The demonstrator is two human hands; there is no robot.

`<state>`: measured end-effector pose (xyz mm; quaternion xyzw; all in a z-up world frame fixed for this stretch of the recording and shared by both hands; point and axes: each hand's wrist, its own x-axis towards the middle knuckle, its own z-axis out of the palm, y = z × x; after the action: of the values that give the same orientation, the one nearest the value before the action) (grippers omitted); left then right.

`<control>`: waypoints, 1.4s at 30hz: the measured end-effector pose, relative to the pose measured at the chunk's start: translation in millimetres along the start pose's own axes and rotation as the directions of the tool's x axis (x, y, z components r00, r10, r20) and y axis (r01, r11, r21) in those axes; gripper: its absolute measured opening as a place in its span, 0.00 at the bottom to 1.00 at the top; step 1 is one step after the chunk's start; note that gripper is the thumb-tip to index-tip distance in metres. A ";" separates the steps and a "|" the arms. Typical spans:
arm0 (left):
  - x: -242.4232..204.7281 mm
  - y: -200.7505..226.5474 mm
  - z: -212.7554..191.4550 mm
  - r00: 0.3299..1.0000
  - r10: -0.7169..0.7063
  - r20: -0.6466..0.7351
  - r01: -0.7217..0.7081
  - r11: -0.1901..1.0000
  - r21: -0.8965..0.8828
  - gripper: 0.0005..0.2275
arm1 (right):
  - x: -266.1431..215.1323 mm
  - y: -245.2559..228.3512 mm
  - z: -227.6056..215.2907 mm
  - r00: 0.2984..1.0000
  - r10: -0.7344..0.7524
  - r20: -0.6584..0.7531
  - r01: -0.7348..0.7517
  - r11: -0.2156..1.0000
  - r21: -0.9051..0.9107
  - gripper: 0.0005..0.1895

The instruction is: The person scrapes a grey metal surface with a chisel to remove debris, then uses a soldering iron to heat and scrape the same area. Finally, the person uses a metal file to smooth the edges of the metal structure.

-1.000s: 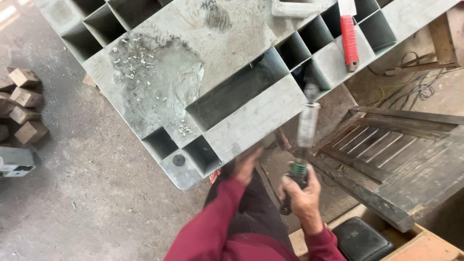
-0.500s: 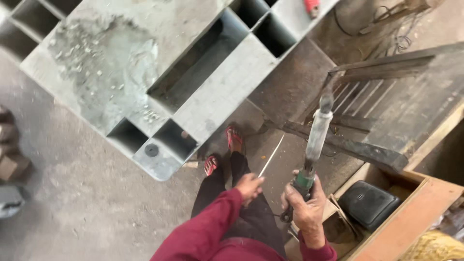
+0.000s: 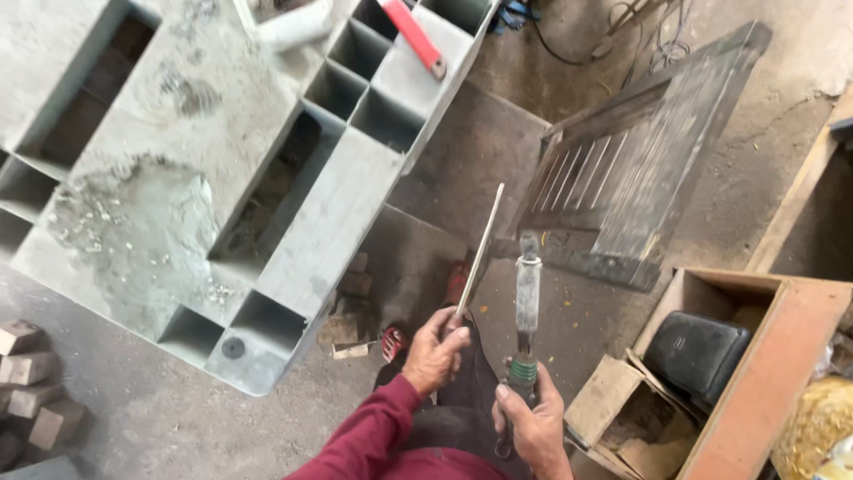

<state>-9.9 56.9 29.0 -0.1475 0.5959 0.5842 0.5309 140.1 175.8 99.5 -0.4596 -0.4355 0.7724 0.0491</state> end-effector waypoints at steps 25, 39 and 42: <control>159.2 264.7 105.3 0.867 0.495 0.062 -0.498 0.866 0.048 0.33 | 235.2 -199.9 48.9 0.992 -0.125 -0.011 0.123 0.958 0.257 0.23; 126.4 199.5 190.0 0.920 0.366 0.138 -0.345 0.926 -0.151 0.29 | 148.9 -218.5 -18.9 0.997 -0.070 0.020 0.049 0.841 0.538 0.28; 118.4 183.0 226.0 0.883 0.449 0.136 -0.421 0.886 -0.195 0.30 | 131.4 -210.2 -71.4 0.990 -0.110 0.088 0.036 0.801 0.598 0.30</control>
<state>-98.0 352.4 88.1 0.0007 0.5155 0.7451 0.4231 50.4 412.7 148.6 -0.3574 -0.1914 0.8932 0.1944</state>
